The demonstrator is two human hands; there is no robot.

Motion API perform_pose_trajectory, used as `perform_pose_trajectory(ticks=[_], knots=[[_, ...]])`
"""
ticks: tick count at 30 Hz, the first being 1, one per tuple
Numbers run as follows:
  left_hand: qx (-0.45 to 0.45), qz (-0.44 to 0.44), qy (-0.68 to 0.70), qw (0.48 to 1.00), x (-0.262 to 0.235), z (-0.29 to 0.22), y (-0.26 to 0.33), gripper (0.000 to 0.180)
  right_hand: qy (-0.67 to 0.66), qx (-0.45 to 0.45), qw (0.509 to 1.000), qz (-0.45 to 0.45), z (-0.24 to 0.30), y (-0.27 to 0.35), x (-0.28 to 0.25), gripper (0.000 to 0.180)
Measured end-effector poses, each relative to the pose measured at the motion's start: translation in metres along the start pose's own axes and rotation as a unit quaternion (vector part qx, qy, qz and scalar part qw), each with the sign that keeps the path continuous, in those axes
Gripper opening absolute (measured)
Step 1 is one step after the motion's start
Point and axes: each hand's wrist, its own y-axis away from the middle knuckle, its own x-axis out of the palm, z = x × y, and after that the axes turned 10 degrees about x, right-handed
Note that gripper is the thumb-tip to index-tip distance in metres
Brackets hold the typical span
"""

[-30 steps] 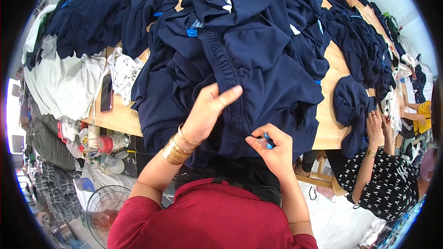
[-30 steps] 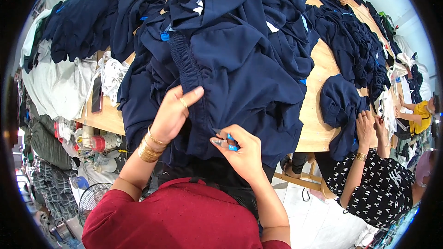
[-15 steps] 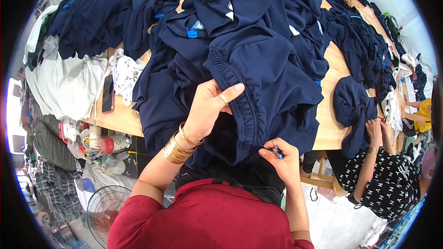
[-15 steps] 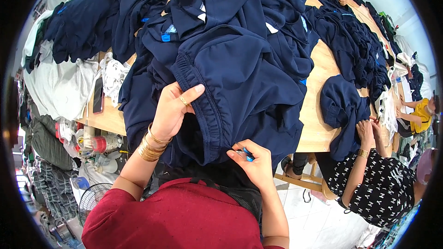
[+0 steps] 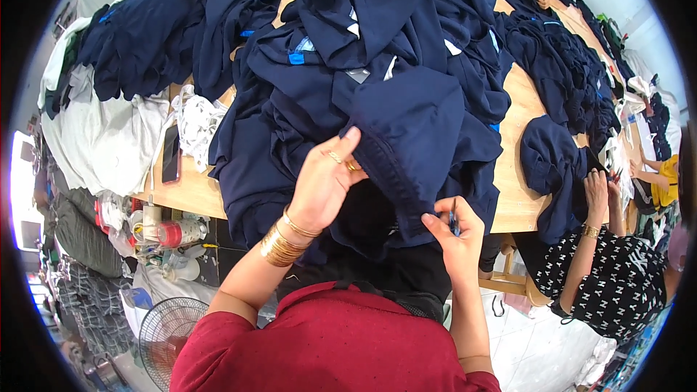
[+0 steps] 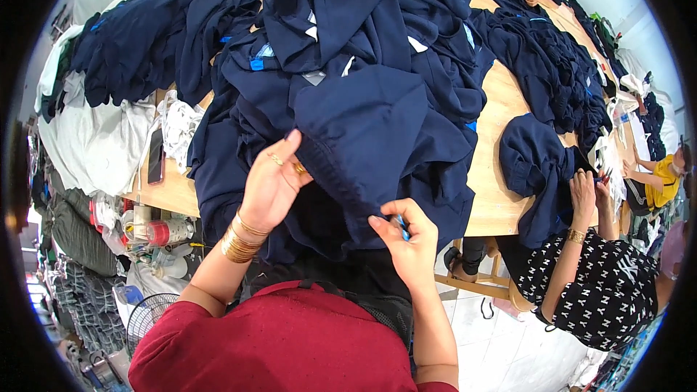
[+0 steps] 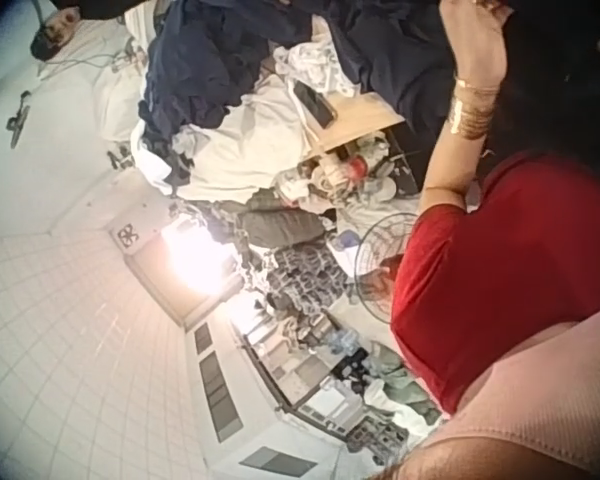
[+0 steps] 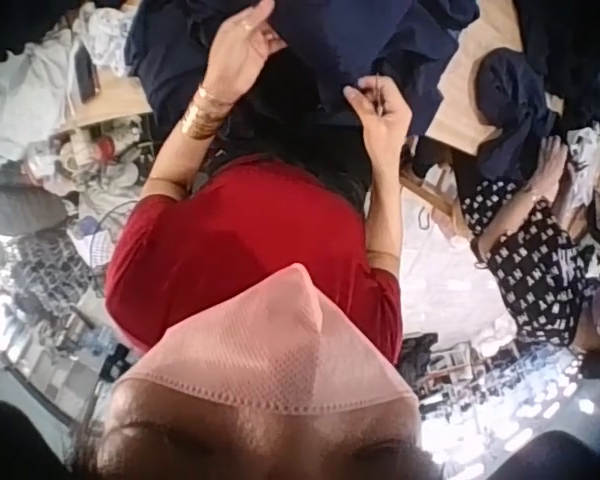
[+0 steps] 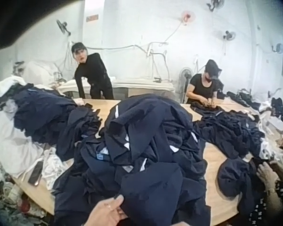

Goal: Trimming excess threads and inspecting navy blue athletic pants in a garment factory.

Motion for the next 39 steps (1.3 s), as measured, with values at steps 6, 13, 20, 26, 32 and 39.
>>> perform_pose_trajectory(ticks=[6, 13, 20, 26, 32, 39], knots=[[0.053, -0.004, -0.017, 0.998, 0.004, -0.036, -0.009, 0.04, -0.039, 0.07, 0.995, -0.063, -0.017, 0.013, -0.028, 0.014], [-0.16, 0.224, -0.279, 0.92, 0.002, 0.007, 0.006, 0.032, -0.109, 0.054, 0.99, -0.075, -0.024, 0.024, -0.026, 0.015], [-0.115, 0.069, -0.052, 0.99, 0.033, 0.028, -0.006, 0.027, -0.016, 0.015, 0.998, 0.063, -0.027, 0.038, -0.027, 0.017], [-0.04, 0.029, 0.034, 0.998, 0.041, 0.021, -0.022, 0.021, 0.012, 0.014, 0.999, 0.051, -0.047, 0.059, -0.021, 0.018], [-0.03, 0.06, 0.004, 0.998, 0.051, 0.029, -0.011, 0.025, -0.127, 0.089, 0.988, 0.022, -0.06, 0.059, -0.023, 0.015], [-0.059, 0.093, -0.023, 0.994, 0.059, 0.031, 0.006, 0.033, 0.074, -0.015, 0.997, -0.01, -0.044, 0.042, -0.039, 0.009]])
